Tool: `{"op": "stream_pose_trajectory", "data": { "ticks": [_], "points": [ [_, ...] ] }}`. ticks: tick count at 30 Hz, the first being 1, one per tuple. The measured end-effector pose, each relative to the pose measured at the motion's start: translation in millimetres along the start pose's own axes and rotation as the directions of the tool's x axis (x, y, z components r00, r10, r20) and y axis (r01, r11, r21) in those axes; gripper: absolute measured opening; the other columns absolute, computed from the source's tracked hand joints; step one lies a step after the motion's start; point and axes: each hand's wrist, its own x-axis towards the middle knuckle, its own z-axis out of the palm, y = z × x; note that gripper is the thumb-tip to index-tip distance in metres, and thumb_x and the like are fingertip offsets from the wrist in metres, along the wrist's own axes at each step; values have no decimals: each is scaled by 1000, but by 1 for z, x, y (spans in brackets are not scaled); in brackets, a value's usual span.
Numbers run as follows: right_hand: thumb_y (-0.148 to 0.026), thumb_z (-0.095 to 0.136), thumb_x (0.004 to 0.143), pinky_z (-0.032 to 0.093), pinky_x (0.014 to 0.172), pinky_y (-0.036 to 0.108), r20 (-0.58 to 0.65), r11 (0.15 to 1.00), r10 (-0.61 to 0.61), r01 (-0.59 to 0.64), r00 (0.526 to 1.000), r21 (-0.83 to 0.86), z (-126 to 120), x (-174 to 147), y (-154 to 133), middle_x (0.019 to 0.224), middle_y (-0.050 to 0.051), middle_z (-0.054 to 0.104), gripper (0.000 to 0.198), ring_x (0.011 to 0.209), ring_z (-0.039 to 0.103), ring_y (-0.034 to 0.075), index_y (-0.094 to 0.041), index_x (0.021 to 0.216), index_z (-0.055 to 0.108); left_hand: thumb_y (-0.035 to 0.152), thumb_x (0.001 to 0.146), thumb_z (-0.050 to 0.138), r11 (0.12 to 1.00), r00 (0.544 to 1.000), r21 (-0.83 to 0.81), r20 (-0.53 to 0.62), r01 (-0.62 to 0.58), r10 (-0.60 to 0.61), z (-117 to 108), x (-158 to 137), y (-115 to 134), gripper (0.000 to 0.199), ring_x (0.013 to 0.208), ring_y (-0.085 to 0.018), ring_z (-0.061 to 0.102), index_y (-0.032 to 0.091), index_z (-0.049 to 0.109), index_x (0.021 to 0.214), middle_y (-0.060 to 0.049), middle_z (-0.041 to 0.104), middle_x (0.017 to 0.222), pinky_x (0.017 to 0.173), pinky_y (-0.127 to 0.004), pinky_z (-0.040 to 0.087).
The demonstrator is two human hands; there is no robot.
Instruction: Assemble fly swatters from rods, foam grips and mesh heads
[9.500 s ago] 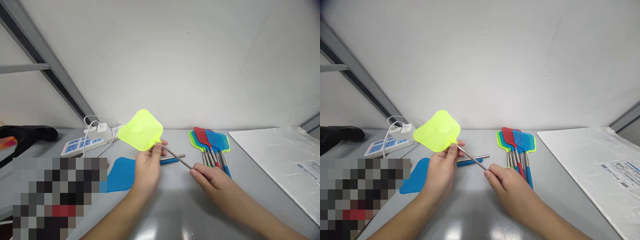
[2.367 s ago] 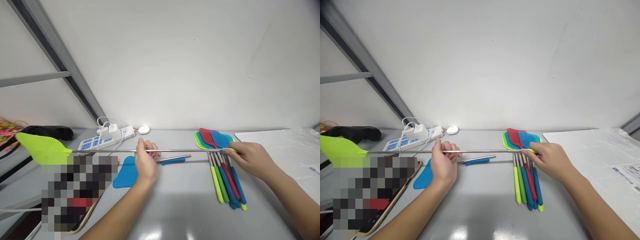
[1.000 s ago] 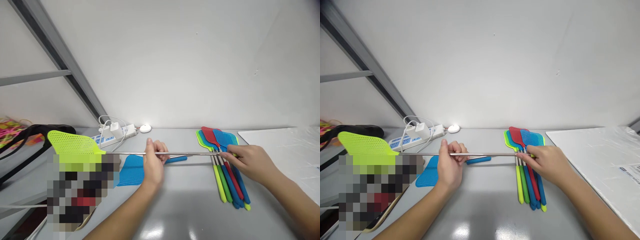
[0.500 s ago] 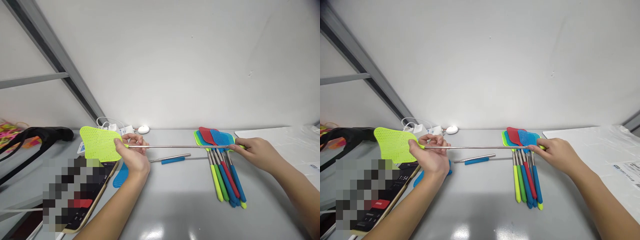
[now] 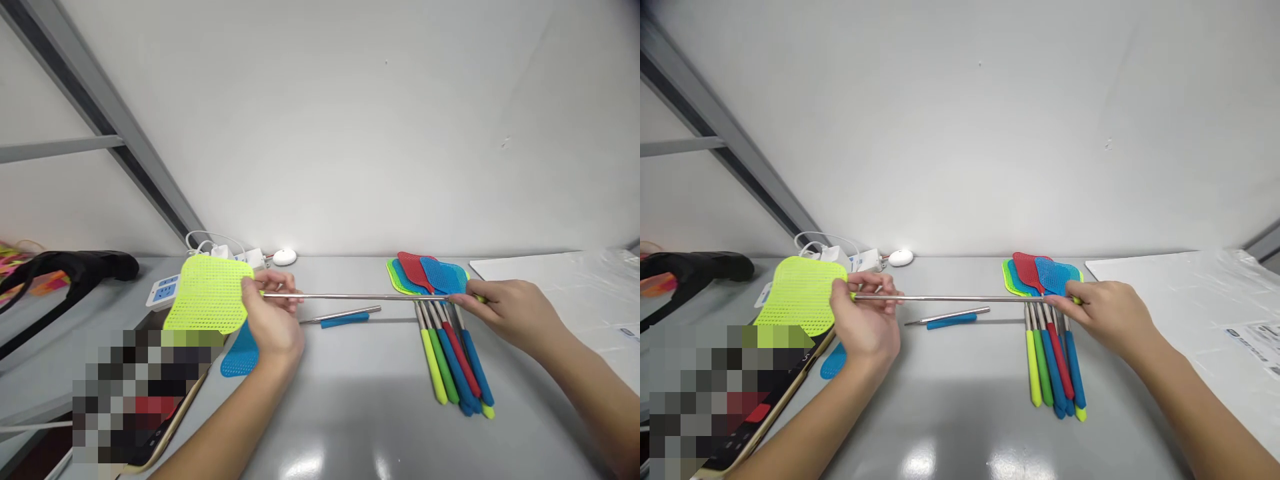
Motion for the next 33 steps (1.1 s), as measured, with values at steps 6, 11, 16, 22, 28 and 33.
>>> {"op": "stream_pose_trajectory", "data": {
  "ticks": [6, 11, 16, 22, 28, 33],
  "points": [
    [-70, 30, 92, 18, 45, 28, -50, 994, -93, 90, 994, -62, 3, -11, -45, 42, -3, 41, 60, 39, 35, 13, -22, 57, 35, 55, 95, 29, 982, 972, 75, 149, 174, -184, 1, -34, -13, 56, 41, -11, 43, 17, 63, 72, -3, 57, 62, 46, -27, 42],
    [-69, 34, 92, 19, 45, 27, -73, 987, -140, 133, 987, -95, -1, -15, -45, 46, -3, 46, 54, 41, 41, 15, -24, 63, 39, 52, 96, 28, 971, 961, 59, 140, 233, -239, 3, -27, -12, 55, 41, -10, 40, 17, 63, 73, -2, 54, 62, 46, -26, 42],
    [-60, 37, 96, 27, 48, 28, 70, 981, -194, 193, 979, 11, -4, -11, -31, 58, -2, 54, 44, 49, 46, 16, -24, 71, 43, 50, 95, 33, 976, 976, -26, -10, 217, -217, 4, -7, -6, 44, 39, -8, 35, 19, 59, 79, 1, 52, 61, 44, -23, 39],
    [-54, 39, 97, 30, 49, 27, 104, 975, -213, 205, 971, 87, -8, -10, -27, 58, -3, 52, 41, 50, 46, 14, -24, 71, 47, 45, 95, 32, 983, 973, -66, -139, 174, -182, -1, 16, -2, 39, 40, -8, 36, 18, 55, 77, 1, 51, 61, 43, -21, 32],
    [-44, 46, 98, 28, 48, 26, -162, 937, -327, 342, 931, 75, -17, -13, -35, 52, -4, 48, 33, 44, 40, 11, -23, 76, 60, 39, 95, 31, 982, 974, -10, -125, 190, -190, -1, 10, -10, 39, 38, -8, 35, 20, 47, 65, 2, 48, 54, 43, -22, 31],
    [-41, 49, 98, 29, 49, 26, -188, 922, -350, 373, 918, 103, -15, -20, -64, 55, -4, 51, 30, 46, 46, 11, -21, 79, 62, 41, 97, 31, 965, 965, -18, -14, 261, -261, 9, -23, -12, 41, 41, -11, 38, 21, 46, 65, 2, 49, 53, 46, -24, 37]
  ]
}}
